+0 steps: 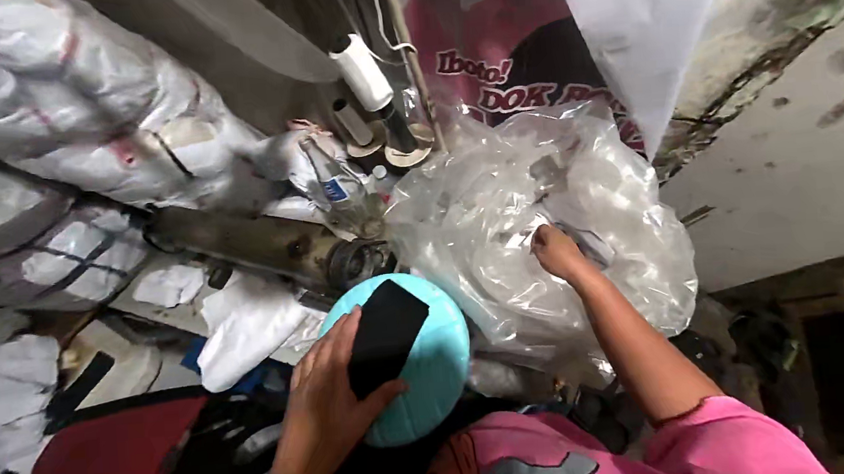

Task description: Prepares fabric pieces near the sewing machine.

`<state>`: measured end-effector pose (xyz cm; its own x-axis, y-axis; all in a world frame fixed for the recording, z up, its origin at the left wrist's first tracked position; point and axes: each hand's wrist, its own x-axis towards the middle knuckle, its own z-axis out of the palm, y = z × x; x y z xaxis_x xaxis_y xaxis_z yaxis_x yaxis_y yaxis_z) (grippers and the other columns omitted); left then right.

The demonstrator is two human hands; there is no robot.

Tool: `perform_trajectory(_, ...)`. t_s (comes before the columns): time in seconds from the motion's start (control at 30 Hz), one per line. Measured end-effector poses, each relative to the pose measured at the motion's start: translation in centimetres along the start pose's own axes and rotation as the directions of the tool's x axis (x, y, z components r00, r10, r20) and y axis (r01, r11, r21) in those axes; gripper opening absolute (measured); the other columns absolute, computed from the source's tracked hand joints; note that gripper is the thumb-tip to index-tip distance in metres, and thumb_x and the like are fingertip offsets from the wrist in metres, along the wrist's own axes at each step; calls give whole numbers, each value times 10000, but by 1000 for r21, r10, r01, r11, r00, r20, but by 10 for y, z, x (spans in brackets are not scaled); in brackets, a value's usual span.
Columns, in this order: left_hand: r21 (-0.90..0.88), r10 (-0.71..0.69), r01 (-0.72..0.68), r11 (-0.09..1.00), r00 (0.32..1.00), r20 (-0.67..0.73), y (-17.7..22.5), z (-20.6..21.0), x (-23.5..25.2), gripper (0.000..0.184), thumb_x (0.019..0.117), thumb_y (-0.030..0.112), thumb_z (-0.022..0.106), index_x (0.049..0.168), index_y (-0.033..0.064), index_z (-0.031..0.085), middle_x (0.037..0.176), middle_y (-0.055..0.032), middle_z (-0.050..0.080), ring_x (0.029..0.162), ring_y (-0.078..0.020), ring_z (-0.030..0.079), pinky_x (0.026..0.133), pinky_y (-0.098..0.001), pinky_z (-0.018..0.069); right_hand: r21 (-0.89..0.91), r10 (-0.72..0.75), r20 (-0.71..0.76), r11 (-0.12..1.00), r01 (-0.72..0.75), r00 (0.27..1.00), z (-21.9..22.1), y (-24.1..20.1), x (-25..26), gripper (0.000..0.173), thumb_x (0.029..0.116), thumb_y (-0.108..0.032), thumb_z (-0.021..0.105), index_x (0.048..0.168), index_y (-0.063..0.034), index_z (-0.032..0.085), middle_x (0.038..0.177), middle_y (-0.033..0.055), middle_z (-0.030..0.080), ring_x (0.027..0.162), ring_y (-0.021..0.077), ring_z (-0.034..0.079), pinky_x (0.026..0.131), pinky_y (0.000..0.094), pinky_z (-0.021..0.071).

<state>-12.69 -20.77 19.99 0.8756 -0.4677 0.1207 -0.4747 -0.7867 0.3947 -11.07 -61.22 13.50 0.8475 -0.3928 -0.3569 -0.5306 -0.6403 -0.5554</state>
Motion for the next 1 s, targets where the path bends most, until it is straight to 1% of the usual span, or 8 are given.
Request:
perform_trajectory(0.1,60,-50,50,997,999,-4,7,8,5,1138,658,627,822,1565,75,410,1474,-210,548,1304,-478,544,1040,-698,408,-24,199,-20,980,-199,980,-11,34,15,483,1010,-164,609,1393,109,499,1408,361,506,1326,481,513,1100,611,415)
perform_trajectory(0.2,96,-26,29,995,999,-32,12,9,8,1092,675,585,799,1551,53,424,1412,-247,582,1246,-512,569,1005,-703,423,-28,312,46,950,-311,949,-9,57,25,555,1027,-197,593,1466,99,426,1484,330,461,1388,438,475,1138,564,391)
perform_trajectory(0.37,130,67,-69,989,997,22,33,9,22,1023,637,458,880,1530,153,485,1366,-170,627,1207,-443,605,1007,-657,444,-46,372,123,928,-369,920,0,59,34,588,1044,-252,552,1490,97,393,1516,300,446,1425,384,451,1167,512,372)
perform_trajectory(0.53,134,82,-93,987,993,88,35,9,28,1074,638,550,868,1549,160,457,1396,-151,611,1240,-413,594,1027,-642,436,44,338,102,938,-344,936,5,70,39,595,1040,-175,559,1527,81,332,1509,295,457,1404,374,476,1158,510,381)
perform_trajectory(0.73,31,126,-126,992,992,0,22,6,18,1070,654,733,756,1499,119,521,1427,-128,607,1292,-372,581,1064,-628,424,-24,264,-23,964,-264,964,-2,56,22,481,1083,-124,462,1500,99,372,1509,317,448,1412,410,465,1165,520,374)
perform_trajectory(0.83,-13,131,-131,991,991,30,21,0,16,1070,676,740,758,1491,88,526,1452,-149,587,1327,-372,560,1092,-629,410,-139,170,-103,973,-184,980,-12,49,7,489,1034,-131,542,1470,61,431,1359,335,570,1266,480,577,1053,627,457)
perform_trajectory(0.9,7,115,-115,993,993,36,17,-1,14,1057,717,771,710,1495,82,519,1467,-141,578,1339,-348,558,1102,-592,424,-162,78,-127,982,-99,989,-15,41,-2,412,1064,-190,501,1422,13,504,1244,339,630,1170,526,616,970,703,470)
perform_trajectory(1.0,-45,57,-54,998,997,56,14,-2,10,992,782,731,699,1529,115,482,1523,-108,529,1397,-303,504,1164,-551,368,-26,-85,-185,996,82,979,-22,29,-16,366,1085,-191,432,1331,38,575,1130,357,649,1058,540,637,909,734,459)
